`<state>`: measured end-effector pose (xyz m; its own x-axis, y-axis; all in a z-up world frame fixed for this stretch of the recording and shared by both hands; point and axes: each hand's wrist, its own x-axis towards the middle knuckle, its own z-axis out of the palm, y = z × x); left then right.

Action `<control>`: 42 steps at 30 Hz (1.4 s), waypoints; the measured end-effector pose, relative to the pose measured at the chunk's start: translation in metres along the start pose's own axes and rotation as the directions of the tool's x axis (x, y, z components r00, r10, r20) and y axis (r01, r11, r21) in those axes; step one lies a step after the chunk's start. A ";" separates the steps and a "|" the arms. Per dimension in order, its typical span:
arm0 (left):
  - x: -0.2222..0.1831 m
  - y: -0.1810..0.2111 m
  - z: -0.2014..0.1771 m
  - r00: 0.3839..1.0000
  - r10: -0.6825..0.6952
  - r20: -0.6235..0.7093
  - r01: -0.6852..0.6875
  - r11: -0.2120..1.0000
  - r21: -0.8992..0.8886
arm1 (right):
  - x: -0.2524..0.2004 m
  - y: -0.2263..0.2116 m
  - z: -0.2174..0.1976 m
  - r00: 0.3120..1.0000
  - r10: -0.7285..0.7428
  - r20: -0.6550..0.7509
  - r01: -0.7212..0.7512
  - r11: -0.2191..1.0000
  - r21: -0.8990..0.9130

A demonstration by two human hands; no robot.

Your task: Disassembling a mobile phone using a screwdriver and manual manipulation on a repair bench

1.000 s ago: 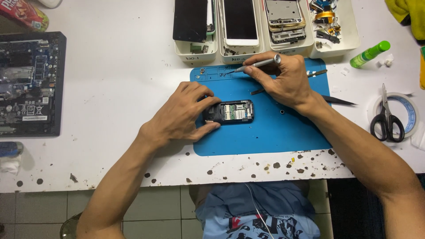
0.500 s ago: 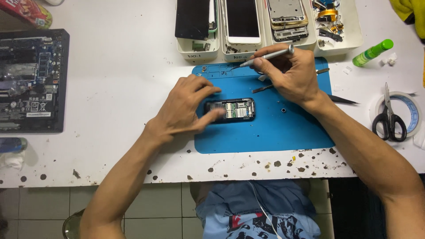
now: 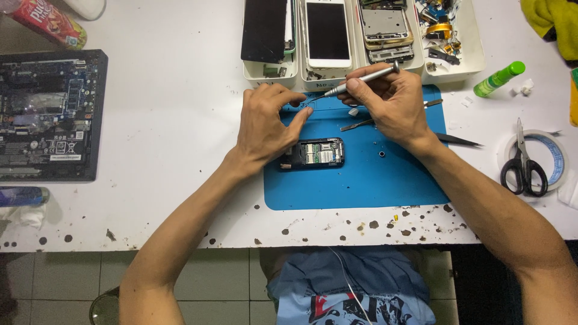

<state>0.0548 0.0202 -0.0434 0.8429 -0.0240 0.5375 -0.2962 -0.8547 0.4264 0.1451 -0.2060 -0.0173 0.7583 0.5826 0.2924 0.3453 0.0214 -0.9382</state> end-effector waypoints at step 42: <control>-0.009 0.021 -0.058 0.819 0.172 0.547 -0.131 0.985 -0.113 | -0.066 -0.029 0.010 0.772 -0.500 0.392 0.624 0.714 -0.317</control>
<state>0.0155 0.0323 0.0027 0.8854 -0.4503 0.1152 -0.4528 -0.7798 0.4324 0.0799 -0.2371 -0.0114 0.1960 0.7578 0.6224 0.8952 0.1209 -0.4290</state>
